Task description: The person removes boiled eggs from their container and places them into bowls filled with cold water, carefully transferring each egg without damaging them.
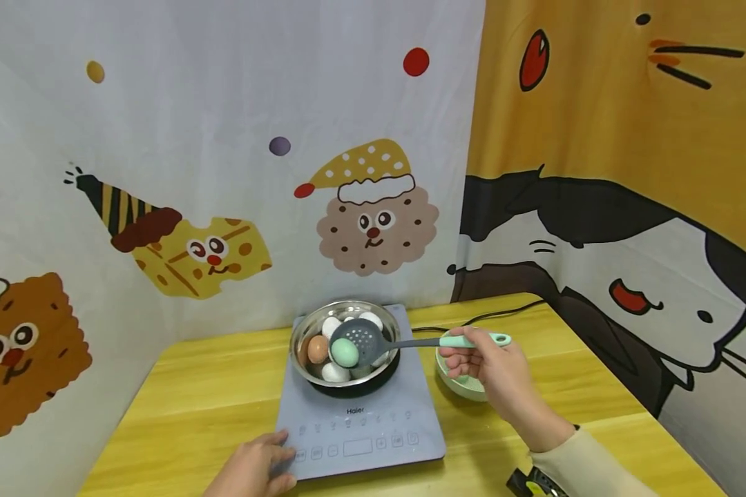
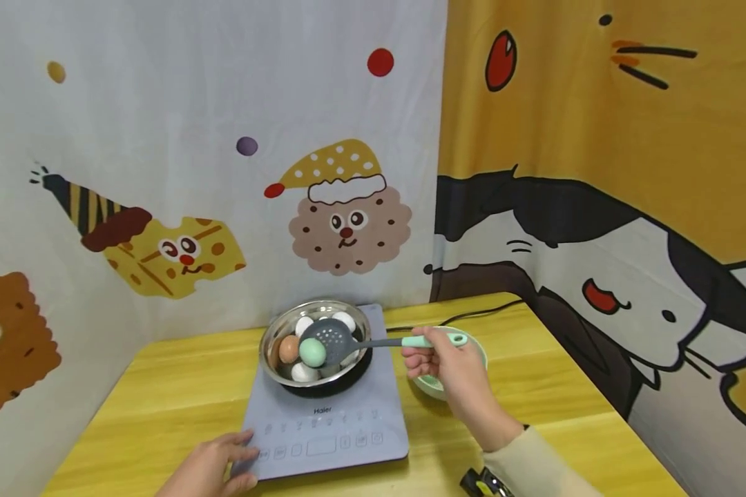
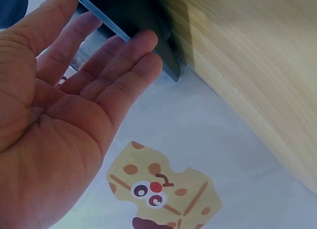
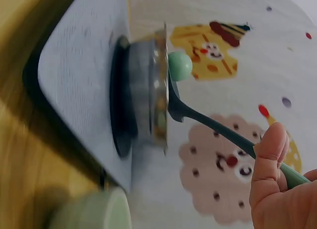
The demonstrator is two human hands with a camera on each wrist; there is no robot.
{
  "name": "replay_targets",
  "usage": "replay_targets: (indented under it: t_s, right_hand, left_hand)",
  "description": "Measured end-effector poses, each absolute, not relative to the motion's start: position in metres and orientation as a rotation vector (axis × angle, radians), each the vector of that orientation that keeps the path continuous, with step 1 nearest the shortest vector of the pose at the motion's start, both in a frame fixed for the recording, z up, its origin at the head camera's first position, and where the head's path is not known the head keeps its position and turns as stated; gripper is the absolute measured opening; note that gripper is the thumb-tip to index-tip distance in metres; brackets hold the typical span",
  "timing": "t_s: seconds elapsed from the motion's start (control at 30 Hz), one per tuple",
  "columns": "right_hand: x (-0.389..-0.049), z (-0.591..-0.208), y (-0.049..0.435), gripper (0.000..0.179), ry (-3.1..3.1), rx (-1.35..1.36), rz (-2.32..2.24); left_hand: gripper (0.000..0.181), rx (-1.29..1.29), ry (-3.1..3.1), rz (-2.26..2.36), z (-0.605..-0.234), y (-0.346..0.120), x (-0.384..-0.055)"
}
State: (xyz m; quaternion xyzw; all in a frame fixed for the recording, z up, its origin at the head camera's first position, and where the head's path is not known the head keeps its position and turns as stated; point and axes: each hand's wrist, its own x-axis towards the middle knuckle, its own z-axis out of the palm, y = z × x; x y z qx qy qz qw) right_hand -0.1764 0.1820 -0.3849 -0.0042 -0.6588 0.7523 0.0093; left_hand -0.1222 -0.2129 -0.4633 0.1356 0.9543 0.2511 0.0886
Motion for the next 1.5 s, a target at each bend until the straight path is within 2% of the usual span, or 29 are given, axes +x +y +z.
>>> replay_targets:
  t_s: [0.3, 0.5, 0.67, 0.87, 1.03, 1.5]
  right_hand:
    - [-0.155, -0.365, 0.267, 0.032, -2.016, 0.124, 2.230]
    - [-0.135, -0.374, 0.328, 0.025, -1.979, -0.012, 2.110]
    - [-0.120, -0.391, 0.354, 0.024, -2.050, -0.142, 1.990]
    - [-0.114, -0.401, 0.351, 0.042, -2.218, -0.272, 1.799]
    - [-0.115, -0.402, 0.331, 0.055, -2.367, -0.261, 1.525]
    - [-0.103, -0.407, 0.296, 0.032, -2.428, -0.092, 1.097]
  left_hand:
    - [0.041, 0.428, 2.831, 0.741, -0.465, -0.215, -0.122]
    - [0.043, 0.469, 2.820, 0.747, -0.468, -0.216, -0.124]
    - [0.043, 0.477, 2.821, 0.747, -0.470, -0.217, -0.124]
    - [0.044, 0.501, 2.840, 0.751, -0.473, -0.218, -0.123]
    - [0.043, 0.490, 2.854, 0.746, -0.473, -0.217, -0.123]
    - [0.044, 0.384, 2.878, 0.726, -0.473, -0.212, -0.120]
